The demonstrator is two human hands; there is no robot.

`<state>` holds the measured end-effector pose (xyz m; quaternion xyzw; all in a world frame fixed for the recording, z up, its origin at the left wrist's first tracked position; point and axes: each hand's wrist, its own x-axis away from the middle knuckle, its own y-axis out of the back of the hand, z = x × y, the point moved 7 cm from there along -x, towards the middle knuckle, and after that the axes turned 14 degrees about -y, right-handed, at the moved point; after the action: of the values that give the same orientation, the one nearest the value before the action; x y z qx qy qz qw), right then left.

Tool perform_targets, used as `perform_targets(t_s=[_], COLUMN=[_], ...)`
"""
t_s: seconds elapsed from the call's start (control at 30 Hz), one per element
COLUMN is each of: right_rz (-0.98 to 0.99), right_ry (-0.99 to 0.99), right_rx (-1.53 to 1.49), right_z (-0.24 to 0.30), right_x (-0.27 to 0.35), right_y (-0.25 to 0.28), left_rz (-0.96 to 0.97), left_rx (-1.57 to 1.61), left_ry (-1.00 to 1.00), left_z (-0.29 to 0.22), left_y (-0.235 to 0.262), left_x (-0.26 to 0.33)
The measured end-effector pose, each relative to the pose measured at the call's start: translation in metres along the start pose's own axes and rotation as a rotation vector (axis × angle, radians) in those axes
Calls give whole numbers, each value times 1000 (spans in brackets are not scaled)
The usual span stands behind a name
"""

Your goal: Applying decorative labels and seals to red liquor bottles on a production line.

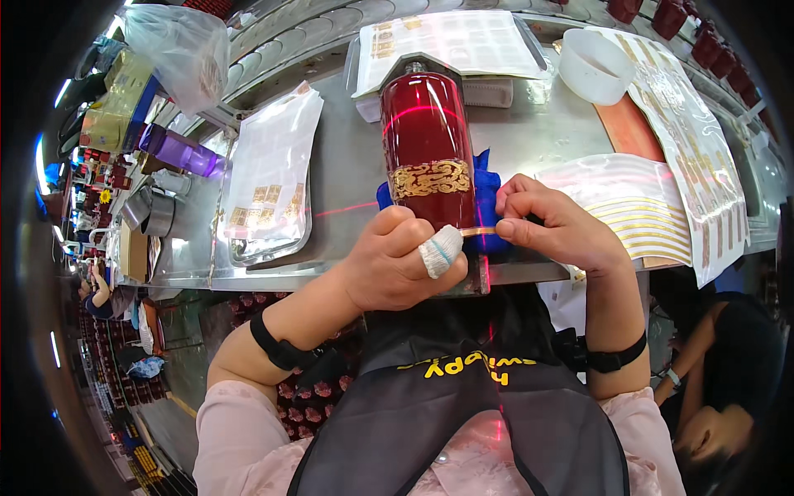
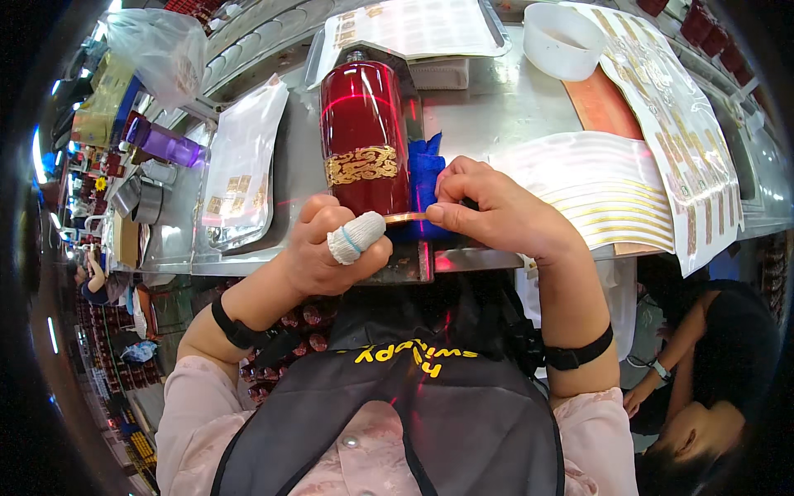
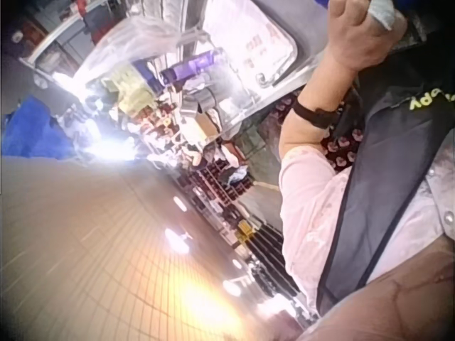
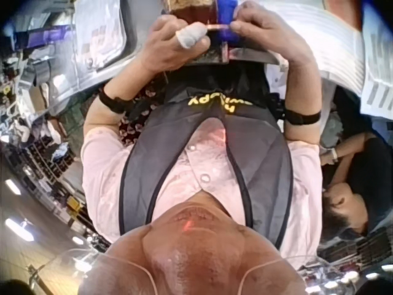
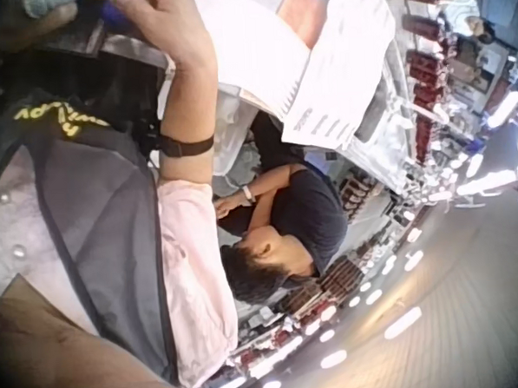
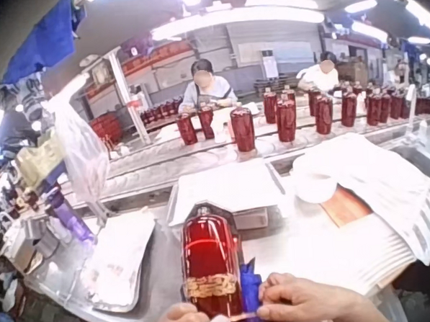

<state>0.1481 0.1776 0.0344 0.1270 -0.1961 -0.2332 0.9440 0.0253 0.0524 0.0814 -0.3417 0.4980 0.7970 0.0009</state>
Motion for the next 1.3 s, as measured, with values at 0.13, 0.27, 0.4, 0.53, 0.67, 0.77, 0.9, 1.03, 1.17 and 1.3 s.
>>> perform_targets(t_s=[0.13,0.27,0.4,0.53,0.67,0.77,0.9,1.03,1.17,1.3], right_rz=[-15,8,0,-9,-12,-2,-18,-26,-34,-27], right_ry=[16,-20,-17,6,-13,-32,-27,-22,-1,-28], right_rx=[-28,-32,-11,-54,-58,-48,-47,-49,-38,-40], right_z=[4,4,4,4,3,3,4,5,7,6], right_x=[3,1,-2,-1,-1,-3,-3,-2,-3,-5], right_y=[1,-1,-2,-3,-4,-5,-5,-5,-6,-7], left_rz=[-84,-104,-53,-60,-132,-104,7,-71,-81,-18], left_rx=[79,51,3,63,116,96,60,94,70,-3], left_ry=[48,88,22,30,136,123,25,57,113,-10], left_z=[2,2,1,1,5,4,2,3,4,0], left_y=[3,7,4,2,8,7,-2,2,4,-2], left_x=[4,6,1,3,7,5,1,4,5,0])
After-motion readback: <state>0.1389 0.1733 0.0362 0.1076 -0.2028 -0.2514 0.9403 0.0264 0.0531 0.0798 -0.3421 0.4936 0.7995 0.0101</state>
